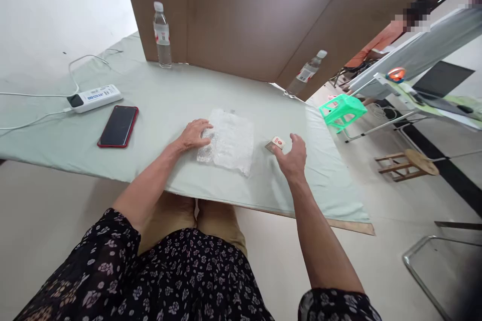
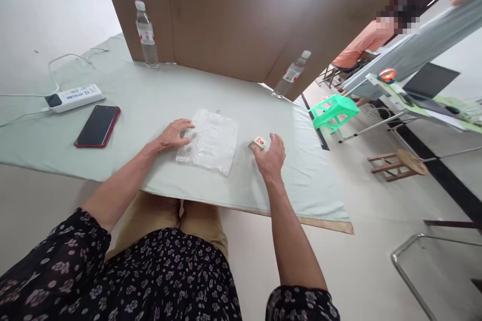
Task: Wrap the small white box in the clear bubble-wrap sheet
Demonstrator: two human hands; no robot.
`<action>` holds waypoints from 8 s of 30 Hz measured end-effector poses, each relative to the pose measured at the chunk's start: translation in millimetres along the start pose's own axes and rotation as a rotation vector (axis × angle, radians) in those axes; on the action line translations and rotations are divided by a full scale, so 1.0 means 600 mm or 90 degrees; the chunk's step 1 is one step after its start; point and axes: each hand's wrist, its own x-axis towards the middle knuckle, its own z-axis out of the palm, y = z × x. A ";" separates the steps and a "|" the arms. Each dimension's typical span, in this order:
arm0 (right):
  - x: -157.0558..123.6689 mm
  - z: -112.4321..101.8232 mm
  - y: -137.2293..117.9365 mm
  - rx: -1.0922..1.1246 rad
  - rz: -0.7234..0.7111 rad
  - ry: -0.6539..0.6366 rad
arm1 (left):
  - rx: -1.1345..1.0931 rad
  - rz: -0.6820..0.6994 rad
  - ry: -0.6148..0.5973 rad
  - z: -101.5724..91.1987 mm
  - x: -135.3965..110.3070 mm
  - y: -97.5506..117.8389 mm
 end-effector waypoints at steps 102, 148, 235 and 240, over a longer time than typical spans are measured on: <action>-0.019 0.054 -0.153 0.424 0.028 -0.373 | -0.316 -0.196 0.023 0.010 -0.014 0.131; -0.067 0.064 -0.209 -0.008 -0.519 -0.204 | -0.500 -0.619 -0.021 -0.047 -0.049 0.120; -0.049 0.006 -0.205 0.574 0.240 -0.434 | -0.078 0.048 0.131 0.075 -0.038 0.150; -0.065 0.011 -0.196 0.473 0.021 -0.447 | -0.221 -0.023 0.113 0.067 -0.040 0.153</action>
